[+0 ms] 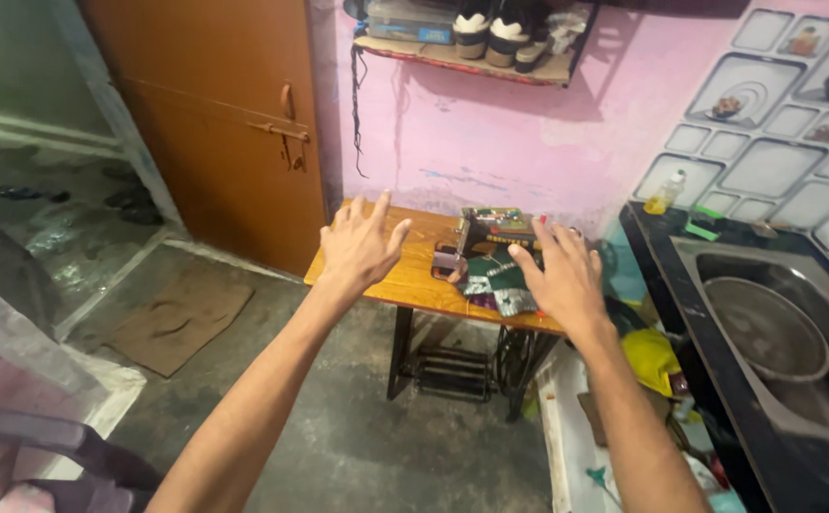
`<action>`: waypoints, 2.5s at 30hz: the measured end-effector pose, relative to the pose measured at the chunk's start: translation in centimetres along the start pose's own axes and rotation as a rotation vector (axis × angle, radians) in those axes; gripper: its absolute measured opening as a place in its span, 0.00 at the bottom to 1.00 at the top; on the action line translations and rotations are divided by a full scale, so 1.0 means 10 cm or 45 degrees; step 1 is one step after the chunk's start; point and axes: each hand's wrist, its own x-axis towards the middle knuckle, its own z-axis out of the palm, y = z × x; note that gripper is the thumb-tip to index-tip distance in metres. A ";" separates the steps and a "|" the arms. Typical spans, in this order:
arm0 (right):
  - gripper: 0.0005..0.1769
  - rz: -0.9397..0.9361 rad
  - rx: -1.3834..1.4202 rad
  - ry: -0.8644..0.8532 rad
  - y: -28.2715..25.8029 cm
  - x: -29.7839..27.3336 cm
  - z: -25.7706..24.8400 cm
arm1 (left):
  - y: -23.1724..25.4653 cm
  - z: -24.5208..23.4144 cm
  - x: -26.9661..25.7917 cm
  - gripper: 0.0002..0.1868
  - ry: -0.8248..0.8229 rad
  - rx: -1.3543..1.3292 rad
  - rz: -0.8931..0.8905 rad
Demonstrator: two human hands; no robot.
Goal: The person removes shoes from a wall-mounted rack, places them on the floor, and unlaces one pair of gray sneakers. They then re-lace the same pair and leave the shoes on the floor.
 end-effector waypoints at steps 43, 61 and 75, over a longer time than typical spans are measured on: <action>0.42 -0.126 0.296 0.369 0.47 3.95 1.13 | -0.06 1.03 4.24 0.55 0.257 -0.642 0.416; 0.51 0.075 0.300 0.408 1.35 5.48 2.32 | 0.35 2.21 5.73 0.60 0.133 -0.954 0.247; 0.33 0.046 0.245 0.704 0.97 5.47 2.11 | 0.47 1.98 5.82 0.38 0.291 -0.865 0.208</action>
